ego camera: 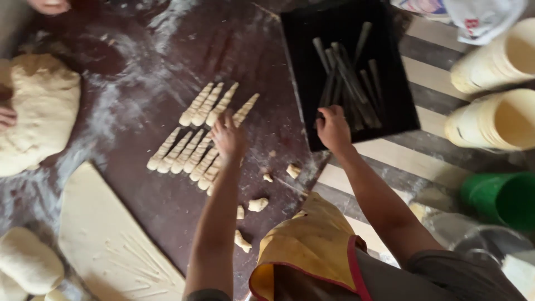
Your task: Preparing dough cones by wrapping thin strips of dough around metal cone molds.
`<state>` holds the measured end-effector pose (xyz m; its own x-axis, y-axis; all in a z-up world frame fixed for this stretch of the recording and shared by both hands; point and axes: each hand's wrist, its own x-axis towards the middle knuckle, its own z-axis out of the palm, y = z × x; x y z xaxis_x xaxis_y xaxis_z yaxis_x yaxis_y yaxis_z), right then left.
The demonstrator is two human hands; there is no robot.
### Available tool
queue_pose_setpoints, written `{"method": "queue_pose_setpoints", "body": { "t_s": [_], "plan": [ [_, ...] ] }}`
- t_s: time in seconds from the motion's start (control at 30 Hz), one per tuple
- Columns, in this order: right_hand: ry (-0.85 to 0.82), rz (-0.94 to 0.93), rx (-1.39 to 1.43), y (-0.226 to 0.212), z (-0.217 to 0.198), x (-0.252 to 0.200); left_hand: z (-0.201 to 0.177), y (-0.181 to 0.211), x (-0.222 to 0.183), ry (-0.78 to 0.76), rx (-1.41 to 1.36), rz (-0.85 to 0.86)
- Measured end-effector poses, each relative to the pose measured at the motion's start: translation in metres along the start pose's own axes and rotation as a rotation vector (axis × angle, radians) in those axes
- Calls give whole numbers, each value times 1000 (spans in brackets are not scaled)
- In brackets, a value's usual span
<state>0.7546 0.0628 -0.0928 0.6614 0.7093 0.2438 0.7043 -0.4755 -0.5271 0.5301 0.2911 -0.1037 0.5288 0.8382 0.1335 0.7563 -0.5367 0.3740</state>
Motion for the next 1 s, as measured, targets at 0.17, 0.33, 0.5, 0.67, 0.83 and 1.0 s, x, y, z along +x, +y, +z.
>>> {"method": "queue_pose_setpoints", "body": {
  "t_s": [0.17, 0.33, 0.5, 0.67, 0.83, 1.0],
  "plan": [
    [-96, 41, -164, 3, 7, 20, -33, -8, -110, 110, -283, 82],
    [-191, 6, -294, 16, 12, 42, -88, -14, -241, 77, -374, -150],
    [-182, 79, -135, 39, 15, 59, -114, -13, -307, 83, -601, -522],
    [-289, 423, 513, -31, -5, 16, -126, -13, -305, 138, -806, -557],
    [-608, -131, 938, -170, 7, -105, -153, -23, -301, 97, -1067, -569],
    [-1117, -378, 910, -277, 29, -223, -167, -71, -350, 188, -1140, -601]
  ]
}}
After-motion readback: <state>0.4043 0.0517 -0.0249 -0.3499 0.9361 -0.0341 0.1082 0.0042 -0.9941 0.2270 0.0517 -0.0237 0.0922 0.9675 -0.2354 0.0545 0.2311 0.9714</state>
